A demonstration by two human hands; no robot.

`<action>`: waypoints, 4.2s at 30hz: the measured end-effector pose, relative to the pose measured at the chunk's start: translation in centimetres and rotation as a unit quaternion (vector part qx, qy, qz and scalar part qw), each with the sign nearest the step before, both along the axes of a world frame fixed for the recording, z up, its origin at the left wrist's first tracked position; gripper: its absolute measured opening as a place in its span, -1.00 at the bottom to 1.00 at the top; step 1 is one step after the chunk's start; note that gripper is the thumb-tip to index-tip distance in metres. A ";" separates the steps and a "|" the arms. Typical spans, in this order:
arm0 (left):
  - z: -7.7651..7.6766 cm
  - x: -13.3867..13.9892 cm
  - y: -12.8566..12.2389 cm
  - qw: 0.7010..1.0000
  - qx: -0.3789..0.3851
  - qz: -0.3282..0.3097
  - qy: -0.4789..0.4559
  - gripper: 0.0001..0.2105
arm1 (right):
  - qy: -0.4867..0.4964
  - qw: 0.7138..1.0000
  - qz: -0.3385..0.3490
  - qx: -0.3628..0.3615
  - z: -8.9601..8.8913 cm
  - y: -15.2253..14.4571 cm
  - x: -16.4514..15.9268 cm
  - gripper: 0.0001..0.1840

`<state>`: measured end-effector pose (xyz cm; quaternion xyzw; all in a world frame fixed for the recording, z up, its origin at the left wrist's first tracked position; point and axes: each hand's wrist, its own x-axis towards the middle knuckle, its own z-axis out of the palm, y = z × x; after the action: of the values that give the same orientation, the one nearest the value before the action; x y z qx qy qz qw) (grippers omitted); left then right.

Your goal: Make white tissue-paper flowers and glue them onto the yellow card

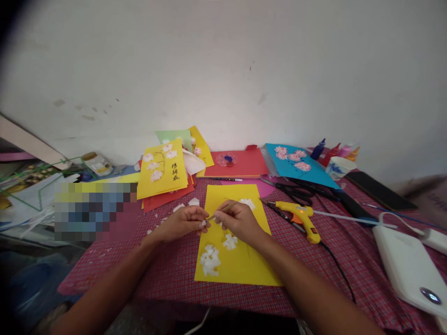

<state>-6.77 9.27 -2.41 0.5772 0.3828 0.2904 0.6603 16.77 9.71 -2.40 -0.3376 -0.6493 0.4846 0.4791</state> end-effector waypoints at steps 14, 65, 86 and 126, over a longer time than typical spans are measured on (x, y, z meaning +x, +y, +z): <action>0.2 0.1 -0.1 1.000 0.001 -0.002 -0.007 -0.66 | 0.023 0.999 0.017 -0.031 0.7 -0.2 0.2 -0.71; 0.5 0.0 -0.2 0.999 0.034 -0.020 0.011 -0.73 | 0.063 0.997 -0.034 -0.006 1.0 -0.3 0.3 -0.68; 0.5 0.2 0.0 0.997 0.070 -0.004 0.034 -0.73 | 0.069 0.996 -0.060 -0.001 1.1 -0.1 0.2 -0.69; 2.0 -0.6 -0.5 0.896 0.357 -0.048 0.258 -0.74 | 0.206 0.963 -0.164 -0.065 1.3 1.8 2.1 -0.82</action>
<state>-7.36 8.80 -0.37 0.8466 0.3820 0.2166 0.3007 18.82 11.53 -1.15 -0.3625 -0.4395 0.5000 0.6522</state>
